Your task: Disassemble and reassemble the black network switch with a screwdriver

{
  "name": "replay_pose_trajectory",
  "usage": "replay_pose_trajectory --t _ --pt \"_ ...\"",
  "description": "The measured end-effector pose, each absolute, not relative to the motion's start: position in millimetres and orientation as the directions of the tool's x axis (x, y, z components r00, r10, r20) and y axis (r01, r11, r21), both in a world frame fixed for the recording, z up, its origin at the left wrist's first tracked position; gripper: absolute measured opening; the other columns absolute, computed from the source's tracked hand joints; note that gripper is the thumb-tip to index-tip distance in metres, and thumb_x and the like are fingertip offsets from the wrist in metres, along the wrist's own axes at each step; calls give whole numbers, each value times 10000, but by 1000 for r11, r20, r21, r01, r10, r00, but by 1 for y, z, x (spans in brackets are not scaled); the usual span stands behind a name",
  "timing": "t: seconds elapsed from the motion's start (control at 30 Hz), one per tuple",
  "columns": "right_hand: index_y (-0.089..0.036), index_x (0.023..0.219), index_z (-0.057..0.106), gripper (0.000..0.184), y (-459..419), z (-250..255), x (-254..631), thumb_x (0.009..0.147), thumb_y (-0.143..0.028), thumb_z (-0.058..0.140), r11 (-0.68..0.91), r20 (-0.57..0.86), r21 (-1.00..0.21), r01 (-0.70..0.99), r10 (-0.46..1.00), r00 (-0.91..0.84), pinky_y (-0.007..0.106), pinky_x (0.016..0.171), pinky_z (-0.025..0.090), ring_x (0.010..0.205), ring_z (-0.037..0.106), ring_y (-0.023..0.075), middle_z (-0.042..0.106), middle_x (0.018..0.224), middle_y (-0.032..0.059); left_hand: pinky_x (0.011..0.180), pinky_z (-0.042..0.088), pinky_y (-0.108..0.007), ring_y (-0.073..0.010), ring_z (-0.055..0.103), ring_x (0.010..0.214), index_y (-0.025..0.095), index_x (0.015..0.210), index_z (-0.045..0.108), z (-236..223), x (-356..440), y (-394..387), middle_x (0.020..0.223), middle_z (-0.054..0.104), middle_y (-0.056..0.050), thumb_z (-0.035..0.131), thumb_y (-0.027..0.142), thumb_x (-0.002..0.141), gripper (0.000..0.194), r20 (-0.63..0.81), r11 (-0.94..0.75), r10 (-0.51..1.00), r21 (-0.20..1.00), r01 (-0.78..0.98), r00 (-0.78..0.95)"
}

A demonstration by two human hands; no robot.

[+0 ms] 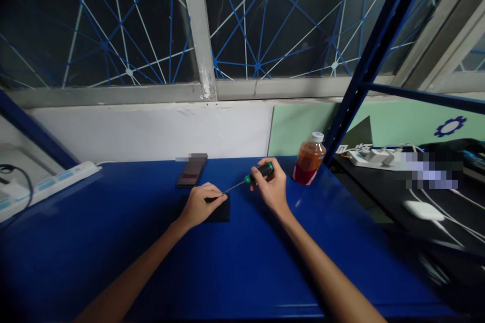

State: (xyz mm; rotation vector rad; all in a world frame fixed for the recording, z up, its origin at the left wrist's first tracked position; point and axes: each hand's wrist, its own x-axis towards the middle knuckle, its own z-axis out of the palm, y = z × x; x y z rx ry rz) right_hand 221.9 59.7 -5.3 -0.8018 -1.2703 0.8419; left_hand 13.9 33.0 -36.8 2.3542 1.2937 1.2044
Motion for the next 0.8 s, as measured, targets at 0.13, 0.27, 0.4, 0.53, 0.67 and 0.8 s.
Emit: replay_pose_trajectory --t 0.13,0.27,0.4,0.53,0.67,0.8 --pt "-206 864 485 232 60 -6 222 779 -297 681 465 459 -882 -78 884 88 219 342 427 378 563 109 536 577 -75 626 491 -291 -165 630 657 198 704 743 -38 14 33 715 717 -35 637 221 836 170 559 -596 779 523 609 282" --pt "-206 871 485 219 61 -10 223 793 -283 675 454 448 -887 -79 890 86 223 356 428 376 570 113 547 574 -74 661 497 -299 -157 639 640 203 709 741 -37 14 35 707 719 -23 644 199 828 154 550 -591 787 544 595 280" --pt "-207 875 477 222 62 -11 223 800 -286 671 432 426 -897 -91 901 85 224 362 427 366 570 115 539 559 -82 644 495 -285 -156 644 644 197 709 742 -32 17 35 716 722 -27 648 185 821 146 525 -562 812 589 580 255" --pt "-206 871 475 227 62 -7 226 796 -284 674 428 416 -898 -104 901 119 230 376 438 371 580 119 549 572 -76 628 496 -267 -153 651 654 201 682 737 -26 22 33 710 717 -24 627 196 836 189 507 -557 821 612 562 261" --pt "-204 865 482 225 62 -1 233 789 -280 680 451 436 -884 -122 890 133 236 382 450 377 581 121 553 572 -73 620 489 -262 -152 651 663 205 669 731 -18 28 29 720 714 -17 614 207 843 209 535 -575 804 587 571 260" --pt "-208 872 481 230 64 5 249 789 -293 678 466 451 -875 -134 883 126 250 400 473 398 600 136 562 568 -69 621 499 -259 -146 659 661 208 669 736 -6 41 26 720 717 -15 602 226 849 225 558 -583 792 569 579 249"
